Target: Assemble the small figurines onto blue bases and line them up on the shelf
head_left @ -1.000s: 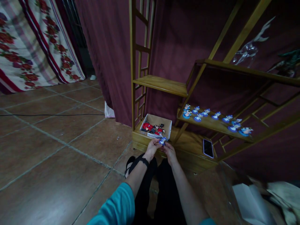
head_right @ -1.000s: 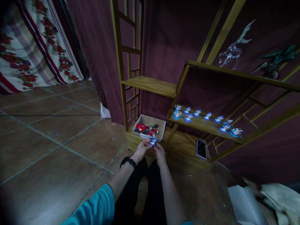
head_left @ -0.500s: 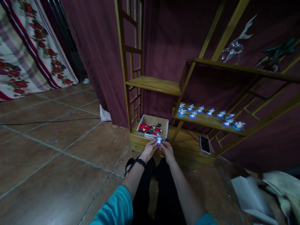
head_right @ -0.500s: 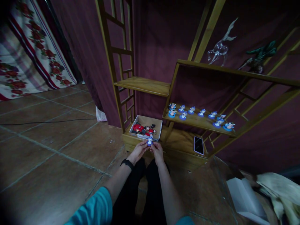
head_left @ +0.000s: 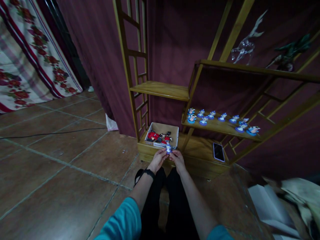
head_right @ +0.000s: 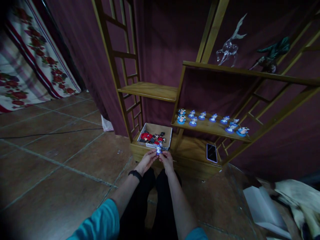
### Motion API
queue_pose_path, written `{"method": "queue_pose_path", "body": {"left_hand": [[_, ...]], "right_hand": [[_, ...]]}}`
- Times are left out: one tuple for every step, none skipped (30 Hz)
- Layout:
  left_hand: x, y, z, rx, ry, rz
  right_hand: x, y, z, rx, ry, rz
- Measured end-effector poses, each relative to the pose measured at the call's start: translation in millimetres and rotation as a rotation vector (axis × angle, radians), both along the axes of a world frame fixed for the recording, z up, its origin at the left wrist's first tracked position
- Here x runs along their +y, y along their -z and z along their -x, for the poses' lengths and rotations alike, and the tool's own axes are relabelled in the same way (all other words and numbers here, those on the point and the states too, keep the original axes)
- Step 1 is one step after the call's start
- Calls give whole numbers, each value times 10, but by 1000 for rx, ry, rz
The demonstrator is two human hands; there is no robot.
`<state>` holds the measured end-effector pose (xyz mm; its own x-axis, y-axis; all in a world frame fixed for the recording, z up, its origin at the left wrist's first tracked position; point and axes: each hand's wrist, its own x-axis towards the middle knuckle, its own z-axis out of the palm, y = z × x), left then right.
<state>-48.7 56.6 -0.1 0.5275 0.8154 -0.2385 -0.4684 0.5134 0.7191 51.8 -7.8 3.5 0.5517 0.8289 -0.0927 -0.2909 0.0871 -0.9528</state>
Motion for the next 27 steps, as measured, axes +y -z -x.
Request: {"method": "queue_pose_path", "body": {"left_hand": [[0, -3, -2, 4, 11, -1], [-1, -7, -4, 9, 22, -3], [-2, -11, -6, 15, 31, -7], [-4, -15, -7, 20, 37, -12], [-5, -19, -7, 24, 39, -16], [-7, -22, -6, 26, 38, -20], [-8, -26, -5, 27, 35, -22], [-9, -29, -3, 30, 33, -23], [-9, -32, -2, 33, 32, -23], [-9, -34, -1, 38, 30, -24], [-8, -35, -1, 42, 26, -26], [-8, -36, -3, 46, 20, -33], [-9, -35, -5, 47, 13, -46], [-10, -33, -9, 47, 8, -62], [-12, -30, -13, 45, 5, -80], [-15, -28, -18, 43, 4, -98], [-19, -26, -22, 41, 3, -114], [-23, -25, -25, 41, 2, -128], [-29, -27, -28, 45, -1, -137], [-34, -30, -29, 52, -7, -144], [-40, -36, -29, 61, -14, -149], [-46, -44, -29, 70, -19, -154], [-51, -53, -27, 77, -23, -158], [-57, -62, -25, 81, -27, -163], [-62, -71, -23, 83, -30, -168], [-66, -79, -21, 82, -30, -175], [-71, -85, -20, 83, -29, -182]], "right_hand": [[-2, -5, 1, -6, 1, -1], [-4, -8, 1, -12, 1, -1], [-3, -7, 0, -17, -1, 0], [-1, -4, -2, -20, -2, 1], [2, 3, -5, -21, -4, 3], [6, 12, -8, -20, -4, 4], [10, 21, -12, -20, -3, 5], [13, 30, -15, -19, -1, 3], [16, 38, -17, -20, 1, -1], [17, 44, -19, -21, 3, -6], [18, 48, -19, -21, 7, -8], [19, 49, -19, -18, 13, -9], [19, 49, -18, -12, 20, -7], [18, 47, -17, -6, 27, -3], [18, 44, -16, 0, 28, -1], [17, 41, -16, 4, 23, -1], [16, 37, -15, 8, 19, -3], [13, 33, -15, 12, 13, -6], [10, 29, -15, 15, 8, -6], [7, 25, -15, 17, 4, -4], [2, 21, -15, 17, 3, -2], [-2, 17, -16, 17, 5, 0], [-5, 14, -17, 16, 4, 2], [-7, 13, -18, 15, 4, 3], [-8, 13, -20, 15, 7, 4], [-6, 16, -22, 16, 10, 6], [-2, 22, -25, 18, 14, 9]]}}
